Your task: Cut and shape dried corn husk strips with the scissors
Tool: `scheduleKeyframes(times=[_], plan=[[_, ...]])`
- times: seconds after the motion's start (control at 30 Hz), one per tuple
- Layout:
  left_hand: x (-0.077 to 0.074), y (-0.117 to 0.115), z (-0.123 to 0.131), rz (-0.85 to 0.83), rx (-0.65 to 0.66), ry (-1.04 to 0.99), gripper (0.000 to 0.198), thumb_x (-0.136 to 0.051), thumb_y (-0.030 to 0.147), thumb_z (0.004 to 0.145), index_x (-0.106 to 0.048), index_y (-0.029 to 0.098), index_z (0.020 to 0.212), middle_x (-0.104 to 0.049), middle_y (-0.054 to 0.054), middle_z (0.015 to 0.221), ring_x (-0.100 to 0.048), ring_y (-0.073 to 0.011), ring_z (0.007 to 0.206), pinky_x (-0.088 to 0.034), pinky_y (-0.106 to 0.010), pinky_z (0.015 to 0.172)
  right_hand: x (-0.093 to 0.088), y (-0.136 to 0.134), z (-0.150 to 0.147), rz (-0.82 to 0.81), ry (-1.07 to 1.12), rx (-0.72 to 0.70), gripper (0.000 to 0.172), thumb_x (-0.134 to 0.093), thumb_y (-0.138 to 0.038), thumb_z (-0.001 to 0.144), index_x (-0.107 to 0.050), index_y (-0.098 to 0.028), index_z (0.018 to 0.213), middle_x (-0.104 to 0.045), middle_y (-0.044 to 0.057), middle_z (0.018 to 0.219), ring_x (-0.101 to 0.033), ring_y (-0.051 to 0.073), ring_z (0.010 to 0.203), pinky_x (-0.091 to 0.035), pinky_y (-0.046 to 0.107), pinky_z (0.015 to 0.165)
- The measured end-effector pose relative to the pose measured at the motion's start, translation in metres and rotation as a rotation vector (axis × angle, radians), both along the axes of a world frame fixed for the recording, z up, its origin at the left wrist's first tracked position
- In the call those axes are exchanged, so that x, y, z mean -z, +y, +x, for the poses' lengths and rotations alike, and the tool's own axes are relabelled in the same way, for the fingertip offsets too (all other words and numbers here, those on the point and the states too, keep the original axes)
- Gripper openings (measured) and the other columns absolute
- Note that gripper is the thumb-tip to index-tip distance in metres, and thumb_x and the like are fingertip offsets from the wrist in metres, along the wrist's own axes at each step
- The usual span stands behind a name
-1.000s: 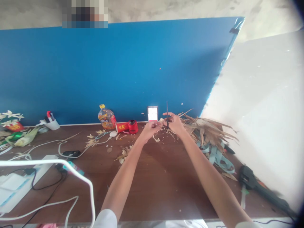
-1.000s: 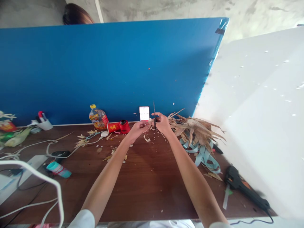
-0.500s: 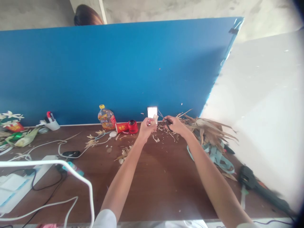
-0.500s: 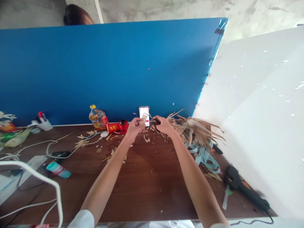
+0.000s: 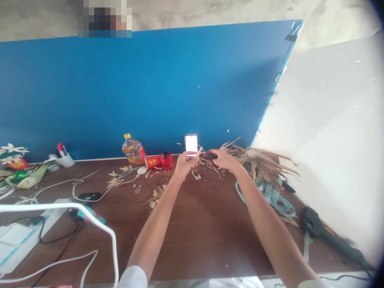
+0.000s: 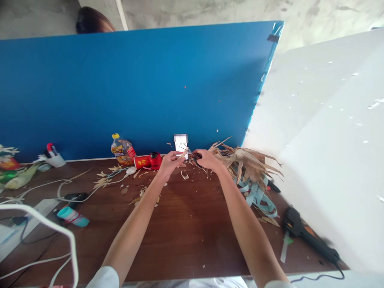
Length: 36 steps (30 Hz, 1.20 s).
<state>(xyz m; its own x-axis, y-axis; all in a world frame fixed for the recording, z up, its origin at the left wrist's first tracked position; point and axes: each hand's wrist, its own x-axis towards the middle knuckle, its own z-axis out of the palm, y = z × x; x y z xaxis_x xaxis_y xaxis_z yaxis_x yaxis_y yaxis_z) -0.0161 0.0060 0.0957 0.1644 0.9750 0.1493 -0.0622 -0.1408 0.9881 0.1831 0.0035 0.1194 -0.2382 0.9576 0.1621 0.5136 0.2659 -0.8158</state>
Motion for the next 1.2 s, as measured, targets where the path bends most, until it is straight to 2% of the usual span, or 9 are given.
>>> scheduleKeyframes(times=[0.13, 0.23, 0.37, 0.47, 0.57, 0.7, 0.87, 0.97, 1.2], plan=[[0.004, 0.0, 0.003, 0.002, 0.07, 0.034, 0.039, -0.076, 0.032, 0.066, -0.066, 0.012, 0.098, -0.068, -0.007, 0.087, -0.061, -0.0107, 0.063, -0.048, -0.025, 0.061, 0.007, 0.006, -0.001, 0.018, -0.007, 0.002, 0.037, -0.064, -0.026, 0.066, -0.065, -0.022, 0.103, -0.066, 0.003, 0.083, -0.054, 0.015, 0.067, -0.039, 0.023, 0.055], [0.005, 0.001, 0.003, 0.036, 0.077, 0.086, 0.03, -0.07, 0.036, 0.071, -0.069, 0.012, 0.089, -0.067, -0.004, 0.08, -0.057, -0.0097, 0.06, -0.045, -0.022, 0.057, 0.009, 0.008, -0.002, 0.04, -0.016, -0.019, 0.034, -0.063, -0.027, 0.066, -0.065, -0.022, 0.1, -0.065, 0.002, 0.079, -0.053, 0.015, 0.067, -0.04, 0.023, 0.056], [0.007, 0.002, 0.001, 0.055, 0.0, 0.116, 0.036, -0.062, 0.046, 0.076, -0.069, 0.013, 0.088, -0.067, -0.005, 0.08, -0.051, -0.0077, 0.053, -0.034, -0.019, 0.046, 0.008, 0.007, -0.001, 0.029, -0.055, -0.007, 0.033, -0.061, -0.029, 0.069, -0.065, -0.022, 0.101, -0.065, 0.002, 0.081, -0.052, 0.015, 0.064, -0.039, 0.023, 0.055], [0.007, 0.004, 0.001, 0.068, -0.056, 0.124, 0.042, -0.058, 0.051, 0.078, -0.069, 0.012, 0.085, -0.064, -0.004, 0.072, -0.041, -0.005, 0.045, -0.028, -0.019, 0.043, 0.008, 0.007, -0.001, 0.027, -0.065, -0.008, 0.036, -0.061, -0.029, 0.068, -0.065, -0.022, 0.103, -0.067, 0.002, 0.083, -0.053, 0.015, 0.064, -0.039, 0.023, 0.054], [0.007, 0.004, 0.002, 0.084, -0.103, 0.138, 0.045, -0.054, 0.055, 0.079, -0.068, 0.012, 0.082, -0.058, -0.002, 0.065, -0.036, -0.0045, 0.043, -0.027, -0.02, 0.043, 0.01, 0.008, -0.003, 0.025, -0.04, -0.03, 0.038, -0.065, -0.028, 0.066, -0.067, -0.023, 0.103, -0.068, 0.003, 0.083, -0.055, 0.016, 0.065, -0.04, 0.024, 0.054], [0.006, 0.003, 0.004, 0.082, -0.125, 0.16, 0.047, -0.053, 0.058, 0.079, -0.066, 0.012, 0.079, -0.053, 0.0, 0.06, -0.038, -0.0056, 0.045, -0.029, -0.02, 0.045, 0.012, 0.008, -0.007, 0.019, 0.036, -0.072, 0.034, -0.068, -0.023, 0.062, -0.071, -0.023, 0.096, -0.069, 0.004, 0.081, -0.058, 0.019, 0.068, -0.044, 0.026, 0.059], [0.003, 0.001, 0.005, 0.086, -0.08, 0.204, 0.042, -0.053, 0.053, 0.08, -0.065, 0.012, 0.076, -0.053, -0.001, 0.059, -0.041, -0.0072, 0.048, -0.029, -0.02, 0.045, 0.004, 0.001, -0.011, -0.023, 0.071, -0.178, 0.03, -0.066, -0.021, 0.064, -0.072, -0.023, 0.093, -0.07, 0.004, 0.092, -0.06, 0.02, 0.08, -0.047, 0.028, 0.068], [0.001, 0.0, 0.004, 0.075, -0.05, 0.211, 0.036, -0.055, 0.047, 0.08, -0.063, 0.012, 0.073, -0.052, -0.001, 0.058, -0.04, -0.0071, 0.048, -0.027, -0.021, 0.045, -0.002, -0.003, -0.012, -0.082, 0.08, -0.231, 0.028, -0.067, -0.023, 0.064, -0.073, -0.022, 0.091, -0.07, 0.003, 0.09, -0.06, 0.02, 0.081, -0.048, 0.029, 0.07], [-0.005, -0.001, -0.002, 0.008, 0.063, 0.104, 0.038, -0.059, 0.05, 0.078, -0.061, 0.012, 0.078, -0.05, 0.001, 0.061, -0.036, -0.0045, 0.047, -0.024, -0.02, 0.045, -0.006, -0.004, -0.01, -0.084, 0.04, -0.216, 0.033, -0.068, -0.029, 0.064, -0.073, -0.018, 0.095, -0.069, 0.003, 0.082, -0.058, 0.016, 0.072, -0.044, 0.024, 0.059]])
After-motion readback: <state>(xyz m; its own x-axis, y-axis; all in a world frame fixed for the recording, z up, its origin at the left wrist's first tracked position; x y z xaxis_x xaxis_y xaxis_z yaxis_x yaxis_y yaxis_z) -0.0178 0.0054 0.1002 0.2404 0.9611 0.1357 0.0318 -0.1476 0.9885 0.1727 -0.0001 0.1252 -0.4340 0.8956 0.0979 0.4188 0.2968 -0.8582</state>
